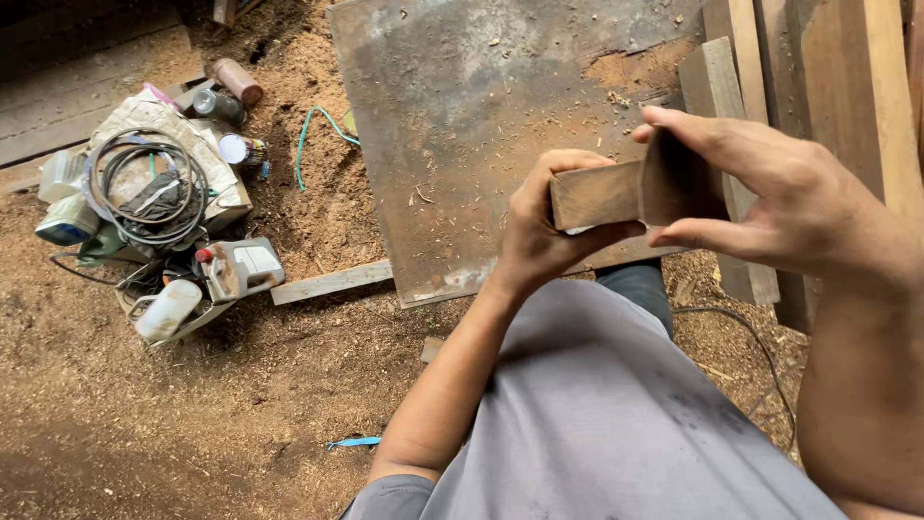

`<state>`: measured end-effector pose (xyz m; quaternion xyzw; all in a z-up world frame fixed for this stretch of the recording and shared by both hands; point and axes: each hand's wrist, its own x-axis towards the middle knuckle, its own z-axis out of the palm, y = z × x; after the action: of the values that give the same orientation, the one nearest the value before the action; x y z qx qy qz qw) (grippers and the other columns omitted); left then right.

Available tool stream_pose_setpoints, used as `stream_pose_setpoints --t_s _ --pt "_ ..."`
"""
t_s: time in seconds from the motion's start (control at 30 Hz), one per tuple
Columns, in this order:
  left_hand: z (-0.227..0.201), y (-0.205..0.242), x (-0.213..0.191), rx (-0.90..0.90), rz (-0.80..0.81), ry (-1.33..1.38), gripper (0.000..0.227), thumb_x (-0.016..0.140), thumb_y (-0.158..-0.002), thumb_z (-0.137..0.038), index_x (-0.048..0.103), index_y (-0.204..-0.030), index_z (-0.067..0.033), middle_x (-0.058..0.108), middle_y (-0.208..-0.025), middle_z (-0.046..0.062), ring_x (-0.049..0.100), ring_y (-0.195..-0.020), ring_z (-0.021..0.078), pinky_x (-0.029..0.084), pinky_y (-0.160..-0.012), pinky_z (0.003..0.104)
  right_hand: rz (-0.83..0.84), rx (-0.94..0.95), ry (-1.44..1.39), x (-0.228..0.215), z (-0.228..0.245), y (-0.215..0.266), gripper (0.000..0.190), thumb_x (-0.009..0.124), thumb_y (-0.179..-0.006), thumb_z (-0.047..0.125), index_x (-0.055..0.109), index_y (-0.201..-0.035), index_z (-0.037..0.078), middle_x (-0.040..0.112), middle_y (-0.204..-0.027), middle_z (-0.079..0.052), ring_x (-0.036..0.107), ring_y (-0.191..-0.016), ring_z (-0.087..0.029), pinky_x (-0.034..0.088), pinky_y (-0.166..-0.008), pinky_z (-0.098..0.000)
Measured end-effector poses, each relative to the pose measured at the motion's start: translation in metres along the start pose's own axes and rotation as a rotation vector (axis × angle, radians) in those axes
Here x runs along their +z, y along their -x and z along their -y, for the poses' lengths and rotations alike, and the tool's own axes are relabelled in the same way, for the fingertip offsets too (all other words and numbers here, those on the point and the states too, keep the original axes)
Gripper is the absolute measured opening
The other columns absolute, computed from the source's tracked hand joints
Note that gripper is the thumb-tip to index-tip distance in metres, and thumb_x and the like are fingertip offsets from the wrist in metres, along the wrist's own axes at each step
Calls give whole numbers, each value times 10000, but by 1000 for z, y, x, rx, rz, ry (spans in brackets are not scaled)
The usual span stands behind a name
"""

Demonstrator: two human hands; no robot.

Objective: The person sands a small rectangular wooden block by hand using a piece of sandpaper, focusing on the edges and corners. They then place the block on a larger wooden plank and continue sanding the plank's surface. The person repeatedly flips and repositions the small block to smooth different sides.

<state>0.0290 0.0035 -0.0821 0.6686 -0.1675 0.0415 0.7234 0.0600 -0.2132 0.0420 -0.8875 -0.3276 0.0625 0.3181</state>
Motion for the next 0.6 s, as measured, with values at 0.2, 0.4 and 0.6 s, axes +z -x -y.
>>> stream_pose_setpoints --t_s 0.2,0.4,0.6 --pt "7 -6 -8 -96 74 1 574 920 -872 -128 578 -1331 -75 731 -1157 56 717 -1022 123 612 -915 275 66 -197 76 10 13 -26 876 808 -743 399 490 -1480 48 638 -1362 -160 613 -1236 -327 476 -1092 -441" --pt "6 -6 -17 -64 178 -44 541 915 -818 -116 643 -1283 -63 745 -1192 77 740 -1102 146 612 -976 308 128 -105 229 -14 1 -26 935 801 -662 461 522 -1477 97 607 -1431 -125 551 -1341 -263 338 -1186 -516" --pt "15 -7 -23 159 173 -115 548 840 -773 -71 630 -1278 -56 710 -1270 130 721 -1200 260 581 -1032 347 151 -112 117 17 27 -21 837 800 -711 443 525 -1445 147 591 -1451 -50 510 -1395 -246 334 -1196 -504"
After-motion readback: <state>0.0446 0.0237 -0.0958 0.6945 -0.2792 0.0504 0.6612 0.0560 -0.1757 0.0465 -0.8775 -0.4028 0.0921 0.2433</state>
